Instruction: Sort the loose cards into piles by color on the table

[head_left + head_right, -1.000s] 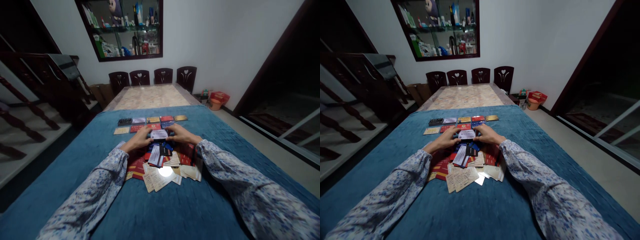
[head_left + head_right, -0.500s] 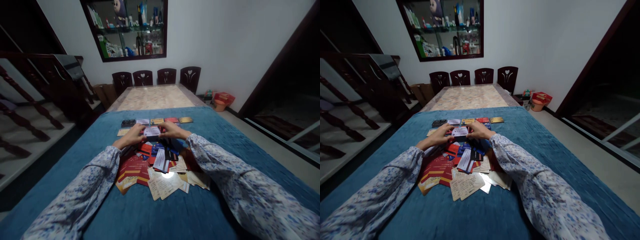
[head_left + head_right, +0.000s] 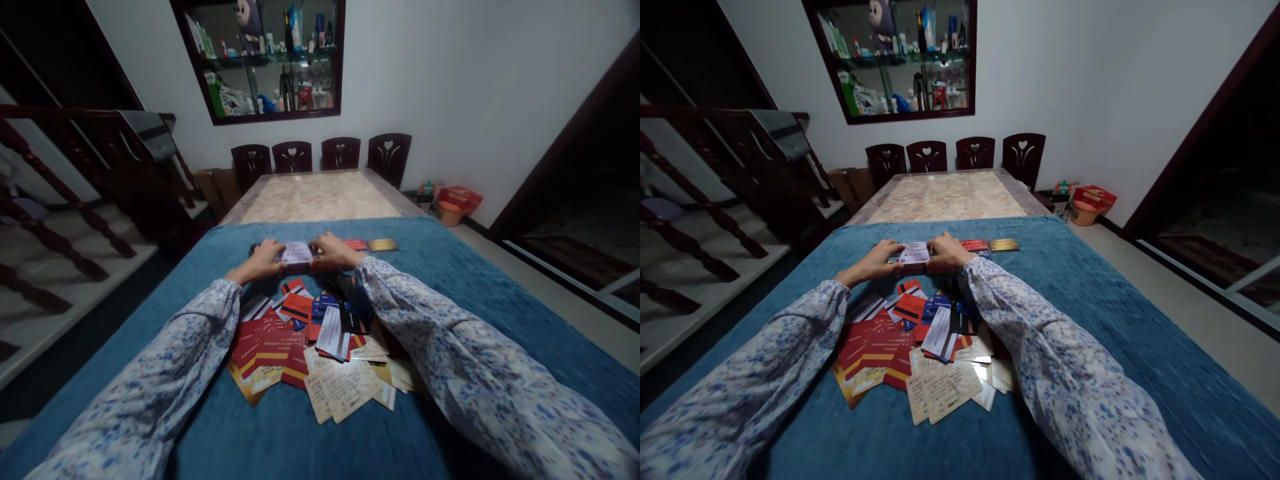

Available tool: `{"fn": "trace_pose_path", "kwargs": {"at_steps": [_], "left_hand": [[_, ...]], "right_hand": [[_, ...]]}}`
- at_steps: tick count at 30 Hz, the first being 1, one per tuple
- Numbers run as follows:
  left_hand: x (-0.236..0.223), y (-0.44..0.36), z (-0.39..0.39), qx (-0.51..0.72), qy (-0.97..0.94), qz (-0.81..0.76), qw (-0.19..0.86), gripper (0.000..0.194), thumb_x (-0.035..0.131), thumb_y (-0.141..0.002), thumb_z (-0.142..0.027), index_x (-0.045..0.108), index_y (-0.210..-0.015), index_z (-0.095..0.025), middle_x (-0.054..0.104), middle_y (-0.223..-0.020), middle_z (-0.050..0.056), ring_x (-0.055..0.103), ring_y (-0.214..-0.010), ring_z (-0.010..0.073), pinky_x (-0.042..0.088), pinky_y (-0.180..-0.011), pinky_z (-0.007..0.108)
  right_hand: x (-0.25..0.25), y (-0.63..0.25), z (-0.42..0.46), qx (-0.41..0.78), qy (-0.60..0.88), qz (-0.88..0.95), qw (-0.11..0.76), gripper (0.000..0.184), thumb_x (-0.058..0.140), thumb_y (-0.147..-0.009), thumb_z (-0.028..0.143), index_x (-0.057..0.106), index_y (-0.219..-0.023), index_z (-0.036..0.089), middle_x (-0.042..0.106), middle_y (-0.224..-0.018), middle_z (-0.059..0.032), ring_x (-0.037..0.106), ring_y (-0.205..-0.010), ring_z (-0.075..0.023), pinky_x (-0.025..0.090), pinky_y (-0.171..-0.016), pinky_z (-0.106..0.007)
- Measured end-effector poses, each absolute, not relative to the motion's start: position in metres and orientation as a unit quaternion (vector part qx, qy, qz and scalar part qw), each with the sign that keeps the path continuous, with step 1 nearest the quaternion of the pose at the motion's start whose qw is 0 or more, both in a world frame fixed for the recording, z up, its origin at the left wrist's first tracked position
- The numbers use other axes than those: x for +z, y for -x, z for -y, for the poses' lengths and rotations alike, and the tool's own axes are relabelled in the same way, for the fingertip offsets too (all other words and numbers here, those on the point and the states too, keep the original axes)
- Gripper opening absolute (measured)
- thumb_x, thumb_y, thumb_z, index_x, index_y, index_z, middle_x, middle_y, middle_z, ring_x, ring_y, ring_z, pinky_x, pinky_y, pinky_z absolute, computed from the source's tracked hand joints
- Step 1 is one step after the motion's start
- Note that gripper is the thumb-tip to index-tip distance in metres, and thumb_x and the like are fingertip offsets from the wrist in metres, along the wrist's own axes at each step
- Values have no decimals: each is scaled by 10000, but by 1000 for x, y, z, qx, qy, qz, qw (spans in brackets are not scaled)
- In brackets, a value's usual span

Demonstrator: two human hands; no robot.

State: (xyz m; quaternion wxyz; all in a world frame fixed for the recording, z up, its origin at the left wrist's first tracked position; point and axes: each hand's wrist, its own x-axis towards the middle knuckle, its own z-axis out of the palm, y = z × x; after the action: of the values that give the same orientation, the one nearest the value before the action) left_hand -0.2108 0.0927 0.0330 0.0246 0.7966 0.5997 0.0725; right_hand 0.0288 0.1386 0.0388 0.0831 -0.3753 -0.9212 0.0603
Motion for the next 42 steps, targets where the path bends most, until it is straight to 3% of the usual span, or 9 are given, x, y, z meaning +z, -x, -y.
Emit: {"fn": "trace_pose_path", "kwargs": {"at_steps": [11, 24, 31, 36, 42], "left_hand": [[37, 219, -116, 30, -767, -640, 10, 495, 645, -797, -318, 624, -1280, -210, 584, -1337, 126, 469, -1271, 351, 451, -1005, 475], [32, 220, -138, 25, -769, -638, 16, 385, 643, -785, -289, 688, -1150, -176, 648, -1304, 144, 502, -1255, 374, 479, -986, 491], [29, 222, -143, 15, -768, -639, 35, 317, 641, -774, -274, 709, -1070, -185, 701, -1188, 108, 522, -1236, 363, 458, -1042, 523], [29, 223, -144, 15, -776, -629, 44, 337, 634, -777, -273, 713, -1091, -177, 691, -1194, 118, 518, -1242, 371, 439, -1064, 545], [25, 228, -148, 14, -789, -613, 30, 409, 622, -781, -306, 698, -1167, -196, 667, -1235, 105, 511, -1241, 345, 451, -1064, 491]], "right_hand": [[43, -5, -158, 64, 430, 899, 47, 556, 731, -844, 463, 661, -1350, 242, 599, -1395, -145, 472, -1290, -370, 439, -906, -375], [30, 7, -179, 74, 447, 891, 25, 507, 726, -838, 430, 684, -1315, 263, 610, -1415, -125, 482, -1301, -388, 457, -927, -410], [27, 11, -187, 68, 438, 896, 12, 474, 700, -844, 444, 698, -1282, 265, 622, -1402, -122, 470, -1310, -401, 472, -941, -444], [28, 11, -188, 73, 424, 903, 9, 465, 684, -855, 416, 688, -1289, 250, 627, -1394, -136, 470, -1289, -409, 474, -945, -478], [27, 10, -188, 56, 420, 906, 13, 447, 691, -850, 442, 700, -1265, 276, 651, -1349, -129, 492, -1267, -400, 467, -944, -472]]}}
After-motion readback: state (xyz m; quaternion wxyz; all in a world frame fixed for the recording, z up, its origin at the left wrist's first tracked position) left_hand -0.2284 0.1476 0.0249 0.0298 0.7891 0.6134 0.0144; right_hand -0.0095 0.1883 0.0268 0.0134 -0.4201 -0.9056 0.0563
